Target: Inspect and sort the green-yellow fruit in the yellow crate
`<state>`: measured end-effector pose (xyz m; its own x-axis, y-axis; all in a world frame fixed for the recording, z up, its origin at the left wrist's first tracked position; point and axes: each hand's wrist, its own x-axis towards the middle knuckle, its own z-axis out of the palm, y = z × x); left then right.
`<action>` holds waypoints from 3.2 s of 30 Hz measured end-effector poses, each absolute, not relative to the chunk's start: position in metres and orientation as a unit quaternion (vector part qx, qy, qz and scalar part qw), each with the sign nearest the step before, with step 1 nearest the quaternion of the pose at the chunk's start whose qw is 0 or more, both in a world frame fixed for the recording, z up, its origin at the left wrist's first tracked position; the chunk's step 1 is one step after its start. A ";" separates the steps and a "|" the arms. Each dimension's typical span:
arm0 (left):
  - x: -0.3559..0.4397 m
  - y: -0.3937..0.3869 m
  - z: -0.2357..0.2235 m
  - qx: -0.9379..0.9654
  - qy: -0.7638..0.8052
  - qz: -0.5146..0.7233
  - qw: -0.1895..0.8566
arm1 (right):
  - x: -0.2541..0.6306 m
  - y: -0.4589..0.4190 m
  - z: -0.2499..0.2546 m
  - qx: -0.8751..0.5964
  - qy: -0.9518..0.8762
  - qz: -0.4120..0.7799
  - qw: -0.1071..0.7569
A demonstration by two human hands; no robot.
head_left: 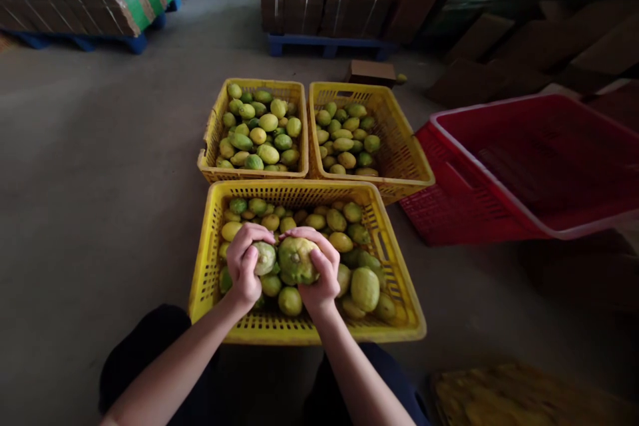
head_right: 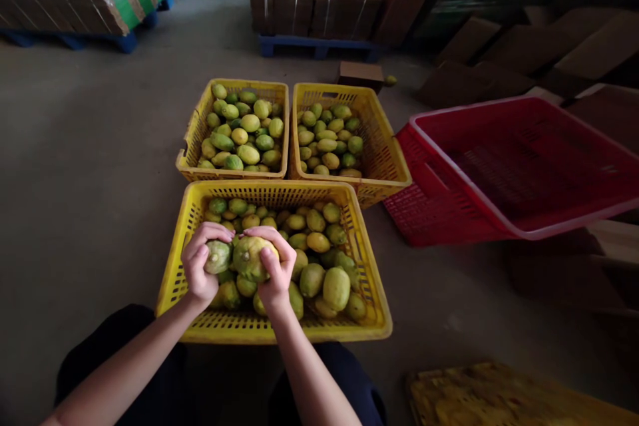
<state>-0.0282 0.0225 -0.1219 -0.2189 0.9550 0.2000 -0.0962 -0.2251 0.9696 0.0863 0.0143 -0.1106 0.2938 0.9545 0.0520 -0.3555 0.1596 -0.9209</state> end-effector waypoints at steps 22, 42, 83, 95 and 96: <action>-0.034 0.032 -0.129 0.587 0.417 0.615 0.322 | 0.083 0.017 -0.117 -0.441 -0.282 0.507 0.685; -0.017 0.051 -0.113 0.033 0.557 0.513 0.653 | 0.091 0.038 -0.111 -0.442 0.184 0.688 0.546; -0.023 0.052 -0.111 0.008 0.511 0.468 0.721 | 0.104 0.040 -0.101 -0.365 0.143 0.740 0.547; -0.043 0.065 -0.112 -0.097 0.469 0.530 0.700 | 0.110 0.034 -0.094 -0.337 0.099 0.737 0.578; -0.044 0.066 -0.112 -0.089 0.466 0.533 0.701 | 0.110 0.033 -0.093 -0.327 0.094 0.745 0.573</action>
